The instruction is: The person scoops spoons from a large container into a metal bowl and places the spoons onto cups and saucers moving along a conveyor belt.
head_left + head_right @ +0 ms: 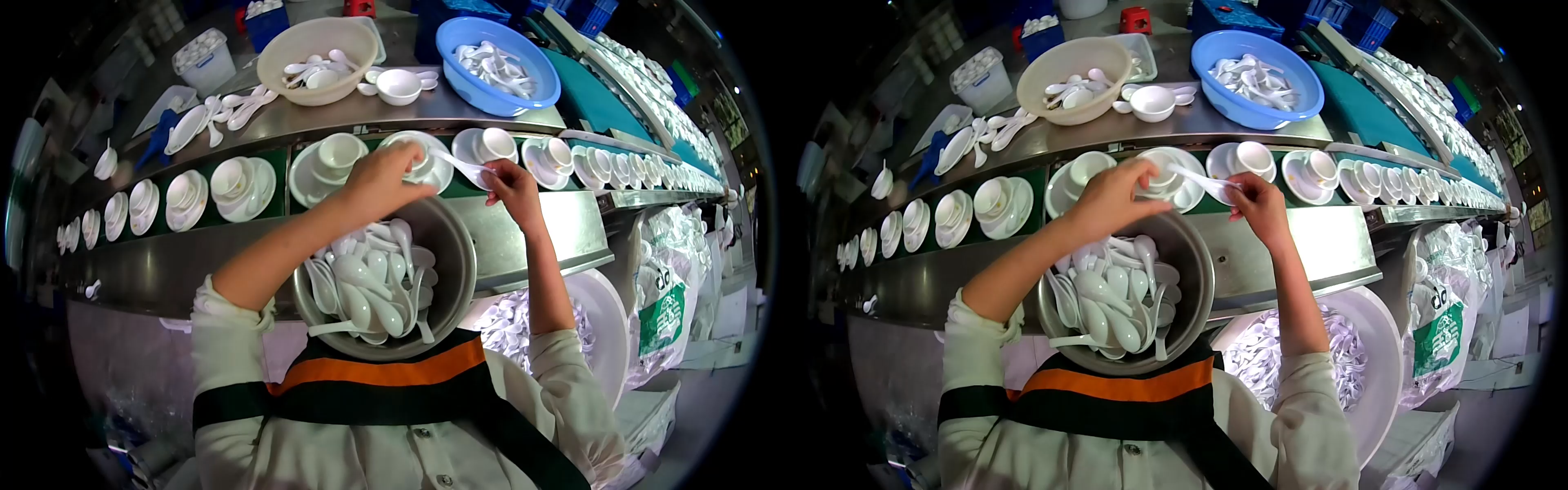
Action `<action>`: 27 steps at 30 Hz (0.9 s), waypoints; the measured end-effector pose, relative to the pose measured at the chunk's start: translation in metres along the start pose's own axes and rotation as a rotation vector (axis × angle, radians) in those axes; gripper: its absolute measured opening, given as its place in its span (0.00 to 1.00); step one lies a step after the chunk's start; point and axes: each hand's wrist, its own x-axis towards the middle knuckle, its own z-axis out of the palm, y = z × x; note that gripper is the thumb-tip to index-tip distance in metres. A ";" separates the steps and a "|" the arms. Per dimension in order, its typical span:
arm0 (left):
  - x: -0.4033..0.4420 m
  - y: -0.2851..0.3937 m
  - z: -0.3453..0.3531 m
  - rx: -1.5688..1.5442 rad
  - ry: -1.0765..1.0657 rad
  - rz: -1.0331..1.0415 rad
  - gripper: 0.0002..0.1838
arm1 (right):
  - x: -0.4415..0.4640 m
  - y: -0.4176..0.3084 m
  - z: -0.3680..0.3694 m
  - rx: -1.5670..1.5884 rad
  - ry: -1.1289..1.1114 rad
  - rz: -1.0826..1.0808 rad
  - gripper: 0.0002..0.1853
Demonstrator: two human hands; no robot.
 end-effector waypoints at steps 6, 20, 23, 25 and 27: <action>-0.038 -0.004 0.048 0.401 -0.415 0.420 0.09 | 0.029 0.061 0.012 0.089 0.009 0.277 0.16; 0.029 0.007 0.014 -0.642 0.084 -0.139 0.10 | -0.034 -0.057 0.052 0.319 -0.240 -0.108 0.15; 0.018 0.006 0.034 -0.749 0.231 -0.172 0.10 | -0.023 -0.045 0.046 0.200 -0.152 -0.090 0.13; 0.008 0.009 0.014 -0.206 0.101 -0.056 0.16 | -0.009 -0.021 0.021 -0.103 0.027 -0.066 0.12; 0.004 0.010 -0.001 -0.102 -0.281 -0.236 0.16 | 0.000 -0.005 0.011 -0.336 0.043 -0.037 0.11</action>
